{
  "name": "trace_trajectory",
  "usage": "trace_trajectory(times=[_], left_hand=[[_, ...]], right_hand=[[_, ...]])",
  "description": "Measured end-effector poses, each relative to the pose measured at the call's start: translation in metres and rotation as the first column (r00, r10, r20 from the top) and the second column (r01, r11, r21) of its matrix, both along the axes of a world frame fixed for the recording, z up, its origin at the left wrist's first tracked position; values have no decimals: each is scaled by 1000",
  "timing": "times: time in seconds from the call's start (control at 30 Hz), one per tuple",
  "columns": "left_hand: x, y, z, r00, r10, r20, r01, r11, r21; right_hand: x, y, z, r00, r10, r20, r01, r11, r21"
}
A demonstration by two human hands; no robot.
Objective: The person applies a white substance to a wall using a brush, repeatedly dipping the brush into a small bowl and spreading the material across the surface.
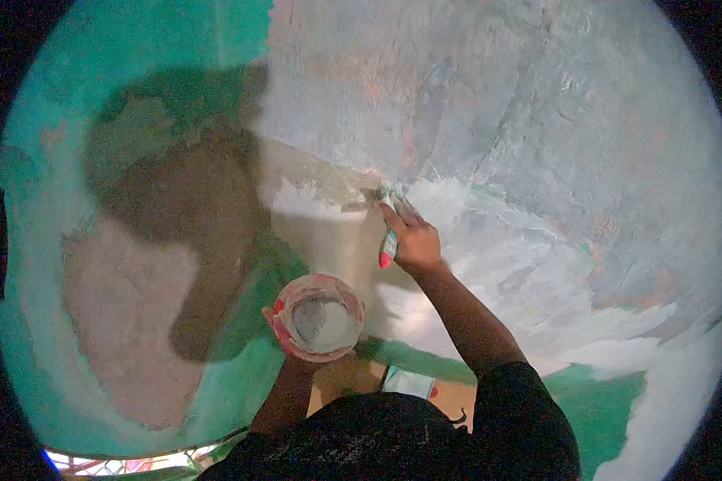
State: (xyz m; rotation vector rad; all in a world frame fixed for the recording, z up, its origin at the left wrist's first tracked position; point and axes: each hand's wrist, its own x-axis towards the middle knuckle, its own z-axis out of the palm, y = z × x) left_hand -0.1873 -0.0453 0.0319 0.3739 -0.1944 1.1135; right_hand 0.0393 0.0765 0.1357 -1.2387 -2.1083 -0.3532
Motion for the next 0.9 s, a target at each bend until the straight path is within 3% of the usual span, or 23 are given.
trace_trajectory(times=[0.1,0.17,0.33,0.43,0.5,0.57,0.6,0.73,0.83,0.87,0.9], left_hand=[[0,0,2,1000,-6,-9,6,1000,-3],[0,1,2,1000,-4,-14,4,1000,-3],[0,2,-2,1000,-11,-17,11,1000,-5],[2,3,0,1000,-18,-25,18,1000,-7],[3,3,-1,1000,-13,-28,13,1000,-9],[1,6,-4,1000,-1,-30,1,1000,-7],[1,7,-6,1000,6,-28,-6,1000,-4],[5,9,-5,1000,18,-17,-18,1000,-13],[10,6,12,998,-12,-62,13,1000,4],[11,4,12,995,12,-98,-12,1000,1],[11,3,12,990,36,-135,-36,999,-1]], right_hand=[[-2,-13,-25,991,-109,74,121,976,-181],[0,-14,-29,998,-45,-46,36,984,-174],[-3,-19,-2,947,25,-319,13,993,116],[15,-3,-56,970,-121,-212,94,986,-134],[8,-9,-57,955,-76,-288,29,986,-164],[6,-12,-49,925,-30,-379,-28,989,-145],[7,-15,-39,921,49,-386,-57,998,-10],[2,-13,0,884,-11,-467,68,992,104],[12,7,-48,927,-10,-375,30,998,49],[5,-1,-42,924,-235,-301,141,943,-302],[6,-4,-48,922,-160,-353,86,972,-217]])
